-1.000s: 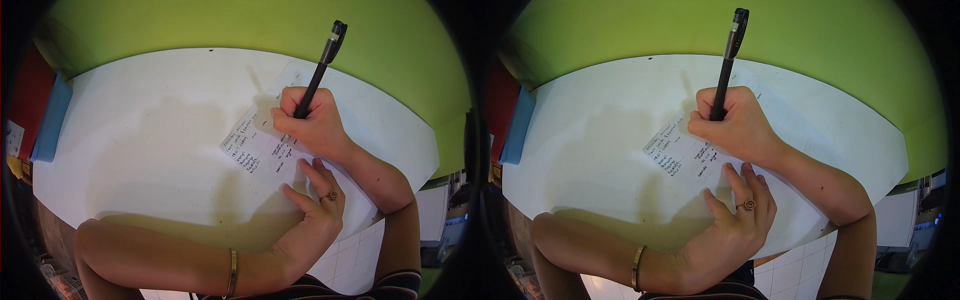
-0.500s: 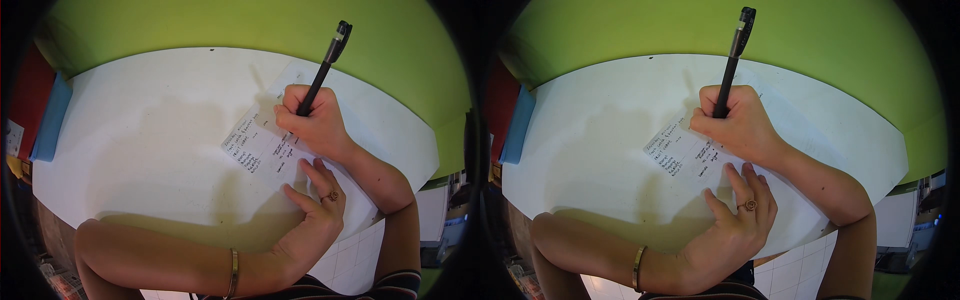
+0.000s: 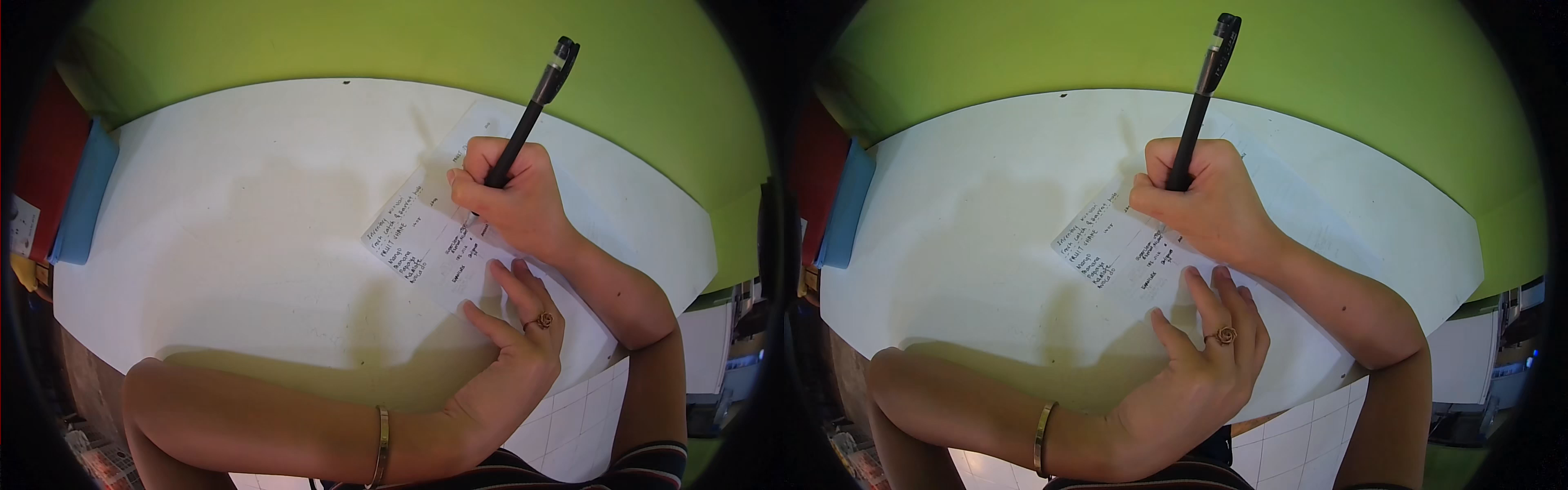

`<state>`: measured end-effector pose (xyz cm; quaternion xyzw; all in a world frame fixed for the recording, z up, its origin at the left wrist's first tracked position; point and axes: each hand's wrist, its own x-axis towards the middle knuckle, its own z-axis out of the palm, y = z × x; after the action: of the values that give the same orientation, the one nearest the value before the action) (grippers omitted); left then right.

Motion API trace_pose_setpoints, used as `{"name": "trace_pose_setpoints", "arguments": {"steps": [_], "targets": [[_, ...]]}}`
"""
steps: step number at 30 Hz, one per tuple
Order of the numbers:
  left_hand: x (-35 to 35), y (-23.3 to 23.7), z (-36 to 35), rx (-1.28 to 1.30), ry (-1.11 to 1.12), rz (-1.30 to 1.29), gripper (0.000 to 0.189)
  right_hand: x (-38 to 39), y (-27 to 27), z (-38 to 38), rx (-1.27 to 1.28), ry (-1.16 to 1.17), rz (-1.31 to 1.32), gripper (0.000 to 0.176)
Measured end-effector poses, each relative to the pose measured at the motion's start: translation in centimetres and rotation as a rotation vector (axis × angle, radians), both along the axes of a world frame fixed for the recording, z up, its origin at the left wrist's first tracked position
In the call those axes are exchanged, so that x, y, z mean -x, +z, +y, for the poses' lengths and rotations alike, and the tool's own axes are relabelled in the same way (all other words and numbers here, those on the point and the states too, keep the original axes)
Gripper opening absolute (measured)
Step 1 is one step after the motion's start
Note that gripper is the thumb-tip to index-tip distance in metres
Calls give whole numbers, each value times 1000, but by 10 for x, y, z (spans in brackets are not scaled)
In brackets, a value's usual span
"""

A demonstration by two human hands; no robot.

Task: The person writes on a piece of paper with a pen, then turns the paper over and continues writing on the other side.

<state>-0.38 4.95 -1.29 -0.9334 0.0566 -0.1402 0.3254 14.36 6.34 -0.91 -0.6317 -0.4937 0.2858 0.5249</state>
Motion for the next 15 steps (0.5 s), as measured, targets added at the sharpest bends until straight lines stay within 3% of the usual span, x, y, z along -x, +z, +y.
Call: {"name": "trace_pose_setpoints", "arguments": {"steps": [15], "targets": [[0,0,0,-3,-1,-5,45,-1,-3,0,11,-43,-53,35]]}}
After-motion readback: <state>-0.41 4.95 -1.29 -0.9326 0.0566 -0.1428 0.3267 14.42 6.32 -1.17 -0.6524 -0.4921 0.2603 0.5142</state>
